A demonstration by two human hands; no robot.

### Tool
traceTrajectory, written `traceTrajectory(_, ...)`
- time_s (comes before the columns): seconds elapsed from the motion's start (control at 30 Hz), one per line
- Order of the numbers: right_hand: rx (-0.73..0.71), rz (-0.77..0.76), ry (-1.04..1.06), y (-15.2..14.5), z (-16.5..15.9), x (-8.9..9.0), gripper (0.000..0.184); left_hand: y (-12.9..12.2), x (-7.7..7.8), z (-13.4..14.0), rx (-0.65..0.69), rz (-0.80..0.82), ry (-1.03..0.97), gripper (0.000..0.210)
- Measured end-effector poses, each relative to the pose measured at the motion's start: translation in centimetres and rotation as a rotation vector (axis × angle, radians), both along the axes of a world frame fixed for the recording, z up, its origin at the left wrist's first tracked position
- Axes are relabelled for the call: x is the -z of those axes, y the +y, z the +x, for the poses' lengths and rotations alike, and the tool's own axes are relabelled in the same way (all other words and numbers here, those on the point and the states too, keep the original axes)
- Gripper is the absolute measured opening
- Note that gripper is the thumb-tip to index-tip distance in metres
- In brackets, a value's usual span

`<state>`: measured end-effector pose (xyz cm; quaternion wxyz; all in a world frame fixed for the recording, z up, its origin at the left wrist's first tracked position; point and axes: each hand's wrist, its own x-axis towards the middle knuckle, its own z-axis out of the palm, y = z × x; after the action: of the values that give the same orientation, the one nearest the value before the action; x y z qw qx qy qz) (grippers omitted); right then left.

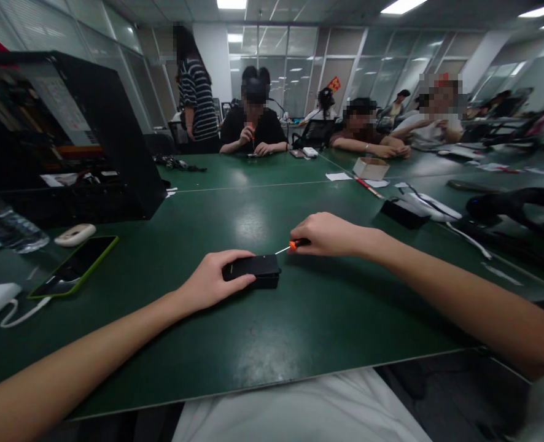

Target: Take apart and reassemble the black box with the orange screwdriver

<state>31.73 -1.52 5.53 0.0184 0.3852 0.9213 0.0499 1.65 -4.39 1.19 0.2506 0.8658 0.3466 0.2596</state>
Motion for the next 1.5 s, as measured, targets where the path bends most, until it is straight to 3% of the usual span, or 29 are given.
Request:
traceTrajectory(0.2, 0.076, 0.004, 0.023, -0.6, -2.0, 2.1, 0.022, 0.1, 0.2, -0.2, 0.011, 0.014, -0.032, 0.041)
traceTrajectory(0.43, -0.045, -0.004, 0.163, 0.1, -4.6, 2.7, 0.009, 0.1, 0.5, -0.3, 0.005, 0.001, -0.059, 0.043)
traceTrajectory(0.7, 0.048, -0.02, 0.189, -1.0, -3.7, 3.2, 0.014, 0.2, 0.4, -0.3, -0.014, -0.053, -0.059, 0.048)
traceTrajectory(1.0, -0.046, -0.171, 0.329, -1.4, -4.9, 4.5, 0.01, 0.2, 0.4, -0.4, 0.025, -0.018, -0.054, 0.045)
traceTrajectory(1.23, -0.041, -0.097, 0.231, -0.8, -3.9, 4.7, 0.021, 0.2, 0.5, -0.3, 0.033, -0.022, -0.05, 0.045)
traceTrajectory(1.5, 0.134, -0.027, 0.109, 1.2, -0.6, 4.5, 0.037, 0.1, 0.3, -0.3, 0.033, -0.009, -0.045, 0.043)
